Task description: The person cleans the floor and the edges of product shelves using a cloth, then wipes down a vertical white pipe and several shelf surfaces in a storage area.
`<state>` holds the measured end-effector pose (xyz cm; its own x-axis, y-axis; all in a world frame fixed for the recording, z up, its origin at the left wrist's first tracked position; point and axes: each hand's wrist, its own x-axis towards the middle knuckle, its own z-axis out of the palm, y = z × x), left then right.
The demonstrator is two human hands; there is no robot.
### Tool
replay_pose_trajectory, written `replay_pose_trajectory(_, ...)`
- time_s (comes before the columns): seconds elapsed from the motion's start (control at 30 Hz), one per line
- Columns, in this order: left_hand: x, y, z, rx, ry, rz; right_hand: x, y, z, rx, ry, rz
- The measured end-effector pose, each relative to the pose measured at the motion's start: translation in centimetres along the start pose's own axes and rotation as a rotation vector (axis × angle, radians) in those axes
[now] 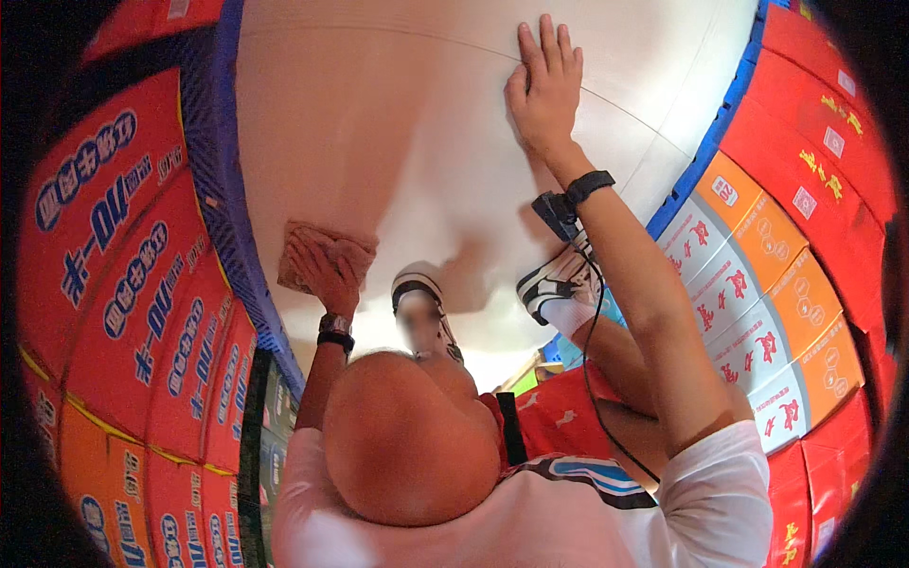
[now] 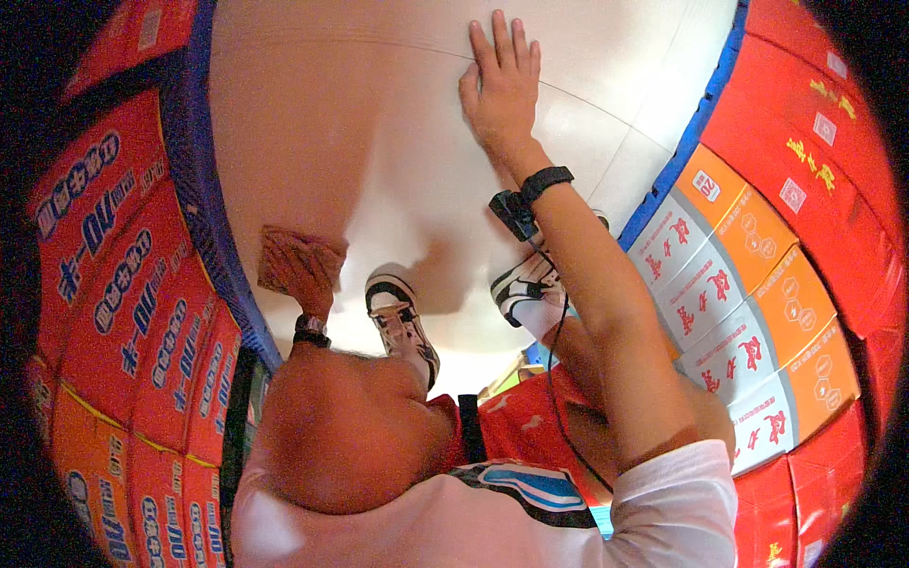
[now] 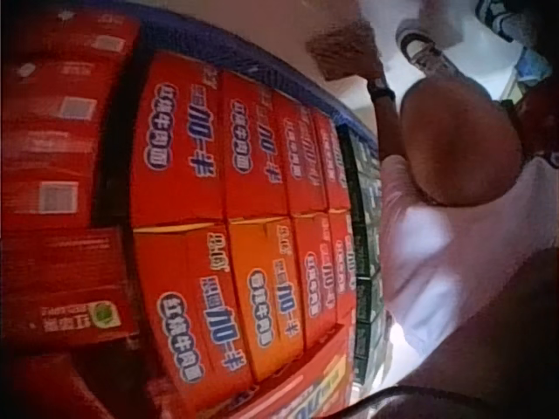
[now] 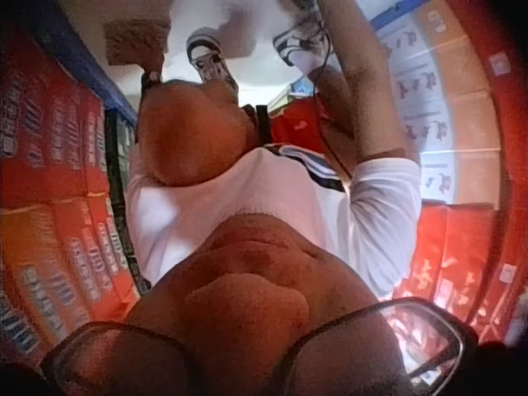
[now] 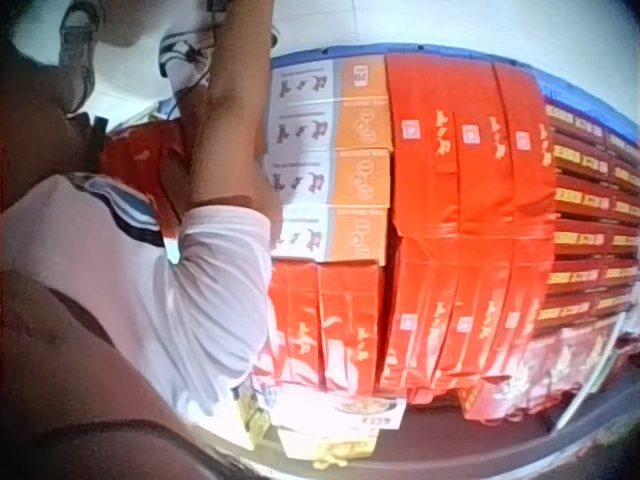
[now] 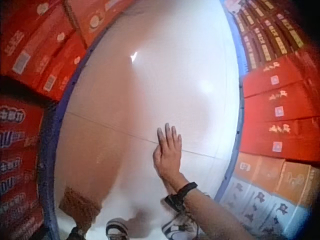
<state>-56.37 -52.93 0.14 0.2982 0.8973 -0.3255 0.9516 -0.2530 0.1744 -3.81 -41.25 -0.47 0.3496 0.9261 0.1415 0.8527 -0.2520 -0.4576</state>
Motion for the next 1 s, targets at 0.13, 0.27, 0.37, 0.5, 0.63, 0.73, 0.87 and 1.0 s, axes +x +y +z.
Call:
replay_pose_trajectory(0.13,6.6,1.7,-1.1,0.166,-0.008,0.191,0.2,-0.5,0.0,0.003,-0.063,0.028)
replay_pose_trajectory(0.27,17.4,8.7,-4.7,0.004,0.070,0.320,0.1,0.7,-1.3,-0.012,-0.049,0.066)
replay_pose_trajectory(0.37,24.5,12.6,-5.8,0.023,0.189,0.349,0.8,0.4,-1.7,-0.004,-0.037,0.077)
replay_pose_trajectory(0.5,29.6,16.6,-7.7,0.021,0.328,0.385,0.1,0.7,-2.1,0.002,-0.029,0.073)
replay_pose_trajectory(0.63,35.9,20.3,-8.6,0.045,0.375,0.434,0.0,1.3,-2.7,0.002,-0.013,0.076)
replay_pose_trajectory(0.73,38.4,20.5,-9.1,0.015,0.406,0.523,0.5,1.4,-3.7,0.039,-0.023,0.088)
replay_pose_trajectory(0.87,38.9,18.6,-8.6,0.029,0.337,0.520,1.1,3.6,-6.3,0.151,-0.011,0.209)
replay_pose_trajectory(1.0,38.8,18.1,-8.6,-0.068,0.331,0.578,1.6,5.6,-7.0,0.008,0.023,0.409)
